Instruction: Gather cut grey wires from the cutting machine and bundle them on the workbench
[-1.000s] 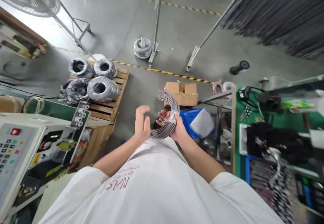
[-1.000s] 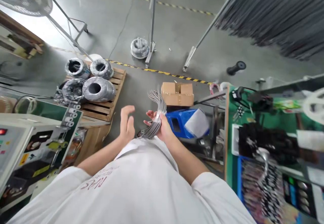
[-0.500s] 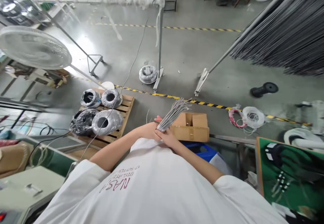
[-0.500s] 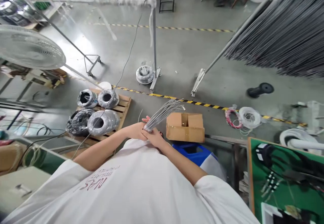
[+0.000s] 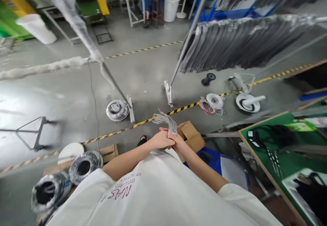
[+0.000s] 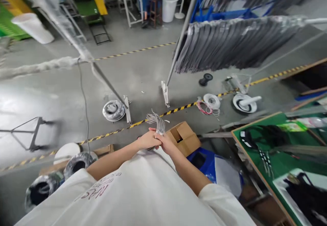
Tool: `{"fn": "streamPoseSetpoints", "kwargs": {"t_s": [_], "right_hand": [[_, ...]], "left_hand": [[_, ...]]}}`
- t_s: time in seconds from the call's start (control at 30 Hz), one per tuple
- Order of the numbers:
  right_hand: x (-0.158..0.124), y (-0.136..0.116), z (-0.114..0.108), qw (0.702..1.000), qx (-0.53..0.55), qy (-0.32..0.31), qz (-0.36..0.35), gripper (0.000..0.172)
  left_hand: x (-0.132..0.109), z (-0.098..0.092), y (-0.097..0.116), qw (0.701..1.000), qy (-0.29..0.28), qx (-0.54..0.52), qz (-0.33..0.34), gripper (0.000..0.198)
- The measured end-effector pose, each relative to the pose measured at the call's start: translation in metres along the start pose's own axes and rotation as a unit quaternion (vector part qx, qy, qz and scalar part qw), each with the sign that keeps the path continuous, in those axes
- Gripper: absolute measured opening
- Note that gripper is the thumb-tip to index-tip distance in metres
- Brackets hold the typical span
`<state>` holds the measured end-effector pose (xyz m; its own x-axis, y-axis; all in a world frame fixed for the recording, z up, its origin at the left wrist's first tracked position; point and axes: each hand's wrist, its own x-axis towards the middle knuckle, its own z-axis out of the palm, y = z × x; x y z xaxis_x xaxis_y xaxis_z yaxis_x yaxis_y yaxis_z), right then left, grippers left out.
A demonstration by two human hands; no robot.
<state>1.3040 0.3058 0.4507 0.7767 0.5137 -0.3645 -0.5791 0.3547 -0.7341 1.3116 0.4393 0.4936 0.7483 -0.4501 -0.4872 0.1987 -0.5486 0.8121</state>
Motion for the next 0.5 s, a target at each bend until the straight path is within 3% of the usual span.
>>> {"fn": "streamPoseSetpoints", "kwargs": {"t_s": [0.13, 0.3, 0.4, 0.5], "right_hand": [[0.020, -0.017, -0.007, 0.988, 0.049, 0.128, -0.070, 0.041], [0.041, -0.045, -0.031, 0.973, 0.050, 0.205, -0.089, 0.032], [0.054, -0.064, -0.060, 0.958, 0.089, 0.255, -0.093, 0.023], [0.068, -0.080, -0.105, 0.937, 0.155, 0.298, -0.101, 0.021]], "left_hand": [[0.033, -0.035, 0.017, 0.995, -0.039, 0.085, 0.032, 0.024], [0.080, -0.063, 0.024, 0.976, -0.155, 0.127, 0.083, 0.045], [0.120, -0.077, 0.026, 0.958, -0.220, 0.139, 0.121, 0.054], [0.174, -0.087, 0.027, 0.949, -0.266, 0.111, 0.126, 0.062]]}}
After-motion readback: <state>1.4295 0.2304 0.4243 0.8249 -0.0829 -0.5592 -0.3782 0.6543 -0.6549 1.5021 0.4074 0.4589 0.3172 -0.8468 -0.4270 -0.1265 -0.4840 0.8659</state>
